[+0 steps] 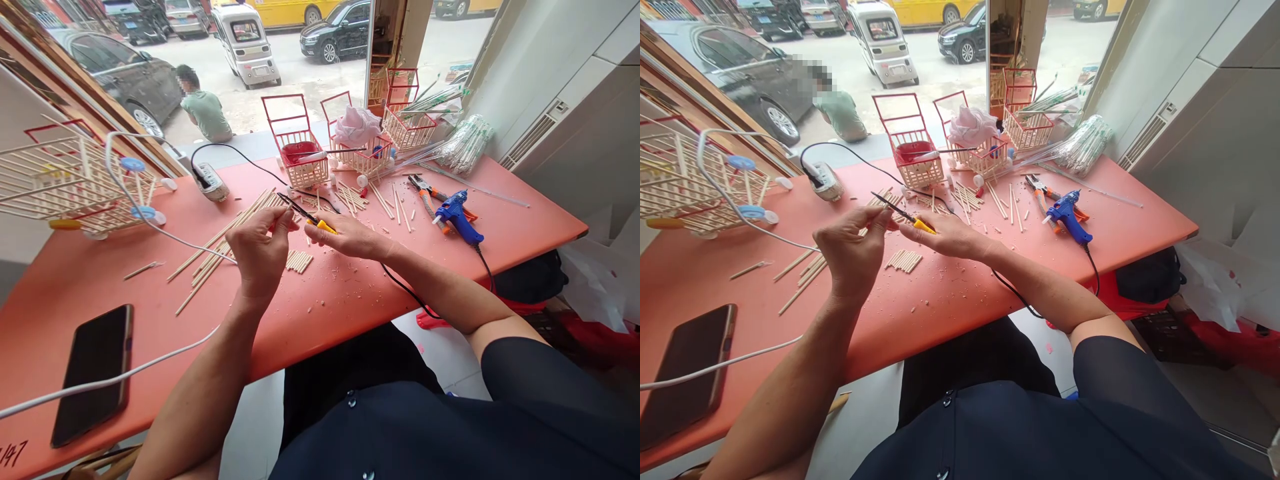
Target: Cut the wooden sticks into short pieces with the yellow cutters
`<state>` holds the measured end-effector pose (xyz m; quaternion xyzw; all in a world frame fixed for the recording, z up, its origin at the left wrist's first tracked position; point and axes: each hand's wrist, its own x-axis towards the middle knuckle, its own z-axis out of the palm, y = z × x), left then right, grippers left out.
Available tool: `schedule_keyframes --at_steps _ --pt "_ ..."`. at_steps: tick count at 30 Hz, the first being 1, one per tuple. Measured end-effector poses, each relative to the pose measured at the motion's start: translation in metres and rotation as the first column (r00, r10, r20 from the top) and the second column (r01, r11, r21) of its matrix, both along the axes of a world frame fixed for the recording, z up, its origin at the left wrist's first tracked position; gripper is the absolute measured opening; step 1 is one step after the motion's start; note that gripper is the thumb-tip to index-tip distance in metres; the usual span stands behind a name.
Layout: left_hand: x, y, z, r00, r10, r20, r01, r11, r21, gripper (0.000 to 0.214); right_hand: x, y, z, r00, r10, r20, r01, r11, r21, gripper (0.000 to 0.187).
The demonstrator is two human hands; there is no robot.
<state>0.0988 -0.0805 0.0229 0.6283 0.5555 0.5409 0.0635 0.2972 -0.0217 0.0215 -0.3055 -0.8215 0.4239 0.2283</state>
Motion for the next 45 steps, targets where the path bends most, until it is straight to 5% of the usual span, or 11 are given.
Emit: schedule_keyframes --at_steps 12,37,45 --pt "-0.003 0.000 0.005 0.959 -0.147 0.241 0.176 0.979 -0.102 0.021 0.003 0.002 0.001 0.995 -0.083 0.054 0.074 0.986 0.149 0.063" --pt "-0.002 -0.001 0.010 0.944 -0.185 0.272 0.223 0.967 -0.118 0.025 0.003 0.000 -0.007 0.991 -0.126 -0.050 0.134 0.965 0.226 0.070" --pt "-0.003 0.006 -0.002 0.936 -0.211 0.282 0.247 0.964 -0.097 0.037 0.002 -0.004 -0.005 0.969 -0.237 0.071 0.203 0.924 0.323 0.065"
